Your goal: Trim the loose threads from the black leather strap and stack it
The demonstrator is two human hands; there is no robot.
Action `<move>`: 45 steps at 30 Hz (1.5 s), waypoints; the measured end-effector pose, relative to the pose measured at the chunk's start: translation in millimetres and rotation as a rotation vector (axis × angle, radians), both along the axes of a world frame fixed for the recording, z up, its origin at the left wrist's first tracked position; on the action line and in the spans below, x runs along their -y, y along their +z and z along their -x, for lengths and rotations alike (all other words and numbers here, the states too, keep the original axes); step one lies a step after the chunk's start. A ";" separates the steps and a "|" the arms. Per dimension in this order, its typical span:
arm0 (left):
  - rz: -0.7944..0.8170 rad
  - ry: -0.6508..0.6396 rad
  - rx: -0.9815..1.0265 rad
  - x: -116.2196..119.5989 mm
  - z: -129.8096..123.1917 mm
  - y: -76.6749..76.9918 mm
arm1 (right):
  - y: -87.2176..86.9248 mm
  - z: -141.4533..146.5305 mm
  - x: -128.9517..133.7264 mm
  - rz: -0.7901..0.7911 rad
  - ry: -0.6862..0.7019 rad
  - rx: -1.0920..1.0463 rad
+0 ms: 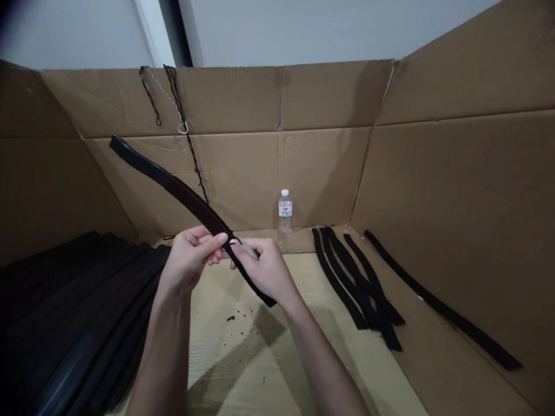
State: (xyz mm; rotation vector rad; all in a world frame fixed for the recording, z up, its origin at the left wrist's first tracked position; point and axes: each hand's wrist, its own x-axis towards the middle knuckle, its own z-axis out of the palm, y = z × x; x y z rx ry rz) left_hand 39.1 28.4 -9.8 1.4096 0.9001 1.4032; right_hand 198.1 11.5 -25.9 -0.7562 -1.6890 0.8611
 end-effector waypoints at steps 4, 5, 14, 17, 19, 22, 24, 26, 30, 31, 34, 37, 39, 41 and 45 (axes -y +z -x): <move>0.035 -0.062 -0.003 -1.1 2.5 0.2 | -5.2 3.5 -2.6 0.069 0.021 -0.072; 0.038 -0.078 0.001 -1.2 2.9 0.4 | -6.9 4.1 -3.3 0.095 0.010 -0.085; 0.017 -0.164 -0.092 0.7 9.0 1.5 | -9.0 2.7 -4.5 0.081 -0.036 -0.052; -0.028 -0.114 -0.139 1.5 8.9 1.1 | -8.9 2.8 -3.7 0.044 -0.069 -0.020; -0.049 -0.067 -0.136 1.4 7.9 1.0 | -9.8 3.2 -3.5 0.026 -0.060 -0.002; -0.066 -0.015 -0.132 1.0 6.4 1.5 | -10.5 3.9 -2.9 0.000 -0.024 -0.012; -0.075 0.001 -0.124 0.7 5.7 1.7 | -9.4 4.0 -1.7 -0.034 0.003 -0.004; -0.078 -0.009 -0.098 0.2 5.3 1.4 | -7.3 3.9 -0.1 -0.061 0.017 0.023; -0.139 -0.065 -0.010 -0.7 4.2 -0.7 | -3.0 3.8 3.0 -0.031 0.014 0.032; -0.159 -0.089 0.010 -0.7 3.9 -1.3 | -2.2 3.8 3.4 -0.010 0.016 0.021; -0.172 -0.167 0.063 0.6 2.9 -2.3 | -1.3 3.2 3.5 0.079 0.078 -0.053; -0.160 -0.175 0.109 3.2 2.0 -1.5 | -3.2 1.2 2.0 0.217 0.186 -0.169; -0.152 -0.166 0.134 4.9 1.3 -0.4 | -5.8 -0.6 0.3 0.281 0.249 -0.231; -0.141 -0.166 0.145 5.9 0.3 0.3 | -8.0 -1.8 -1.8 0.315 0.302 -0.268; -0.158 -0.214 0.190 6.5 -2.5 -0.6 | -8.2 0.0 -6.5 0.364 0.367 -0.334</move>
